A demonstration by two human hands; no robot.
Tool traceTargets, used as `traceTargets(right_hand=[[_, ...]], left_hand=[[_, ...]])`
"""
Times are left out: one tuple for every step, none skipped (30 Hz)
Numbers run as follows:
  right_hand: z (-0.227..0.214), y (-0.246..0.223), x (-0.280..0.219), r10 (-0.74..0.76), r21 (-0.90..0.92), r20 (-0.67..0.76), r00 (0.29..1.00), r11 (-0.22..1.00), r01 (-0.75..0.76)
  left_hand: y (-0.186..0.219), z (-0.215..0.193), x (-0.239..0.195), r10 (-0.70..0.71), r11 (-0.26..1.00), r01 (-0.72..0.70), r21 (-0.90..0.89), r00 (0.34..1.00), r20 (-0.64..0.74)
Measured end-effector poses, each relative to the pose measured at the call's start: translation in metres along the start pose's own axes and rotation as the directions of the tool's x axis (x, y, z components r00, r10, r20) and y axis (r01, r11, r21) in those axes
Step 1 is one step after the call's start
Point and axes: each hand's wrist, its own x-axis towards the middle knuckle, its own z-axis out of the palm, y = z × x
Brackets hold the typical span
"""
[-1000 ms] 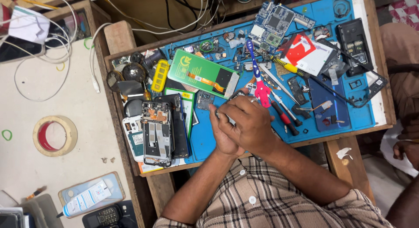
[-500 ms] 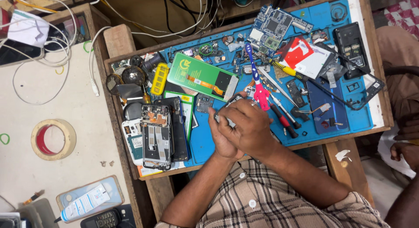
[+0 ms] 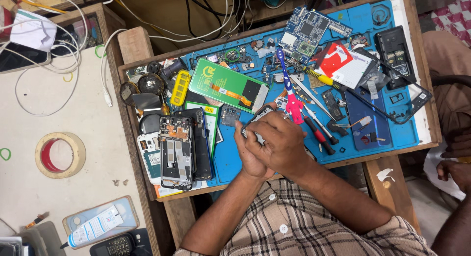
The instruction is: The person uses a small metal tool to scrape adhesive residue from the inner frame of a disassembled smartphone. They rotate the phone to access different edges and continue scraping along the perimeter of the frame.
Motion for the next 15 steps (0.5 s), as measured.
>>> traceTargets(right_hand=[[-0.0004, -0.0005, -0.0006, 0.011, 0.003, -0.007, 1.0, 1.0, -0.011], [-0.0006, -0.0007, -0.0012, 0.021, 0.005, -0.014, 1.0, 1.0, -0.021], [-0.0007, -0.0007, -0.0027, 0.037, -0.003, -0.021, 0.999, 0.999, -0.037], [-0.0007, -0.0006, -0.0041, 0.052, -0.01, -0.028, 0.998, 0.999, -0.053], [-0.0003, -0.0002, -0.0046, 0.065, -0.018, -0.036, 0.997, 0.998, -0.066], [-0.0002, 0.0, -0.0049, 0.089, -0.012, -0.028, 0.996, 0.996, -0.09], [-0.0001, 0.0005, -0.0044, 0.112, -0.006, -0.022, 0.993, 0.994, -0.112], [0.0, 0.0011, -0.0038, 0.135, -0.001, -0.015, 0.991, 0.991, -0.135], [0.0001, 0.0019, -0.0035, 0.106, 0.003, -0.026, 0.994, 0.994, -0.106], [0.0002, 0.0028, -0.0034, 0.077, 0.006, -0.037, 0.996, 0.997, -0.077], [0.0005, 0.0028, -0.0047, 0.049, 0.011, -0.046, 0.998, 0.999, -0.049], [0.0005, 0.0024, -0.0065, 0.051, 0.02, -0.037, 0.998, 0.999, -0.051], [0.0002, 0.0027, -0.0069, 0.051, 0.026, -0.031, 0.998, 0.998, -0.05], [-0.0002, 0.0031, -0.0073, 0.05, 0.033, -0.025, 0.998, 0.998, -0.049], [-0.001, 0.0034, -0.0085, 0.03, 0.025, -0.008, 1.0, 0.999, -0.03]], left_hand=[[-0.0001, -0.0002, 0.0, -0.004, 1.0, 0.004, 0.002, 1.0, -0.004], [0.0, -0.0005, 0.0001, -0.015, 1.0, 0.015, -0.001, 1.0, -0.015], [-0.0006, -0.0013, -0.0006, -0.025, 1.0, 0.025, -0.007, 0.999, -0.028], [-0.0012, -0.0021, -0.0014, -0.036, 0.999, 0.035, -0.014, 0.999, -0.041], [-0.0019, -0.0026, -0.0011, -0.029, 1.0, 0.03, 0.009, 0.996, -0.08], [-0.0028, -0.0028, -0.0008, -0.022, 0.999, 0.026, 0.032, 0.993, -0.118], [-0.003, -0.0028, 0.0001, -0.013, 0.998, 0.022, 0.056, 0.988, -0.154], [-0.0028, -0.0027, 0.0005, -0.007, 0.998, 0.016, 0.059, 0.988, -0.152], [-0.003, -0.0028, 0.0008, -0.001, 0.998, 0.01, 0.061, 0.989, -0.15], [-0.0031, -0.0031, 0.0011, 0.005, 0.998, 0.004, 0.063, 0.989, -0.148], [-0.0031, -0.0035, 0.0, 0.012, 0.998, -0.003, 0.064, 0.99, -0.143], [-0.0029, -0.0036, -0.0011, 0.019, 0.998, -0.01, 0.066, 0.99, -0.138], [-0.0022, -0.0032, -0.0002, 0.025, 0.998, -0.017, 0.068, 0.991, -0.129], [-0.0011, -0.0024, 0.0, 0.011, 0.999, -0.005, 0.053, 0.995, -0.099], [-0.0003, -0.0016, -0.0007, -0.005, 0.999, 0.008, 0.036, 0.998, -0.069]])
